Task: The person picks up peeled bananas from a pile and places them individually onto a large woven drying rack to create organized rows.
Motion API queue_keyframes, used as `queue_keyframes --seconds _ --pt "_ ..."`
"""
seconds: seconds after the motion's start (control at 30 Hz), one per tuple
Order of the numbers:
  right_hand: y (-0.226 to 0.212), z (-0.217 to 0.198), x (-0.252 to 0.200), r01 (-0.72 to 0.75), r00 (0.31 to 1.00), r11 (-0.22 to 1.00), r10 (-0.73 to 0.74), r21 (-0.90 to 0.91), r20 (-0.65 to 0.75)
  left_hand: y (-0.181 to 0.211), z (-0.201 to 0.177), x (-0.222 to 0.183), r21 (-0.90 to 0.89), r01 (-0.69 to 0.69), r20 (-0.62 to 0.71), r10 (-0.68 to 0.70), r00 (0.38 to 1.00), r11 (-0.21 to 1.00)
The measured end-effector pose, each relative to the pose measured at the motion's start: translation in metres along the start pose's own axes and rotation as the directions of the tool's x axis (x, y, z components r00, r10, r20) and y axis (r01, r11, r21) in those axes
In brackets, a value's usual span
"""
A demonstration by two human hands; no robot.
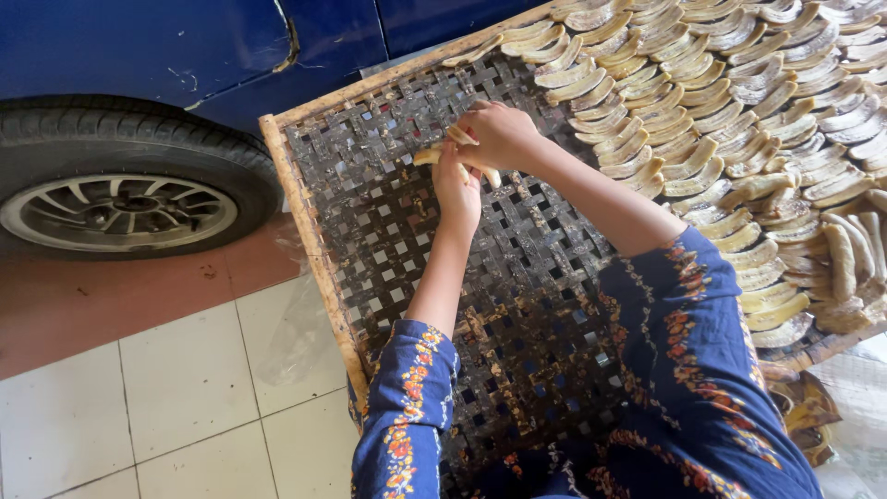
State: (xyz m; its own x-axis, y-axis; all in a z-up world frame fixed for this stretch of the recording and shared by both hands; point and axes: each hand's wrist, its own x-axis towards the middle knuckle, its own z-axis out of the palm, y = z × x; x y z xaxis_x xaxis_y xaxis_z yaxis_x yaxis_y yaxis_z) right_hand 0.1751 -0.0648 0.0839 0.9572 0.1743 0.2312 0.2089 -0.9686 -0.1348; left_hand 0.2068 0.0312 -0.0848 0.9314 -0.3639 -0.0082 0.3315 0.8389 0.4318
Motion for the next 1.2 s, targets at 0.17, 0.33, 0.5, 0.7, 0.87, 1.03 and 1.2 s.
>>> queue_keyframes --seconds 0.17,0.33,0.5,0.7,0.87,1.03,1.2 --pt "0.051 0.033 0.012 -0.302 0.941 0.927 0.254 0.222 0.222 0.003 0.004 0.004 -0.023 0.051 -0.009 -0.051 0.999 0.998" --pt "0.105 0.035 0.044 -0.339 0.94 0.917 0.34 0.213 0.033 0.008 0.018 -0.002 0.009 0.031 -0.021 -0.031 0.999 0.999" --pt "0.092 0.043 0.061 -0.111 0.942 0.85 -0.075 -0.514 -0.327 0.011 0.021 -0.005 0.023 0.041 -0.006 -0.041 0.999 0.999" --pt "0.1 0.091 0.072 -0.082 0.951 0.96 -0.005 -0.267 -0.309 0.015 0.029 -0.009 0.046 0.055 -0.042 -0.053 0.998 0.997" --pt "0.101 0.087 0.065 -0.106 0.962 0.956 0.029 -0.274 -0.27 0.016 0.029 -0.01 0.068 0.05 -0.034 -0.047 0.998 0.996" --pt "0.079 0.054 0.035 -0.004 0.998 1.0 0.004 -0.005 -0.065 0.011 0.024 -0.007 0.076 0.049 -0.049 -0.045 0.998 0.996" --pt "0.024 0.01 -0.009 -0.06 0.952 0.983 0.005 0.173 0.306 0.001 0.008 -0.003 0.007 -0.016 -0.016 0.016 1.0 1.0"
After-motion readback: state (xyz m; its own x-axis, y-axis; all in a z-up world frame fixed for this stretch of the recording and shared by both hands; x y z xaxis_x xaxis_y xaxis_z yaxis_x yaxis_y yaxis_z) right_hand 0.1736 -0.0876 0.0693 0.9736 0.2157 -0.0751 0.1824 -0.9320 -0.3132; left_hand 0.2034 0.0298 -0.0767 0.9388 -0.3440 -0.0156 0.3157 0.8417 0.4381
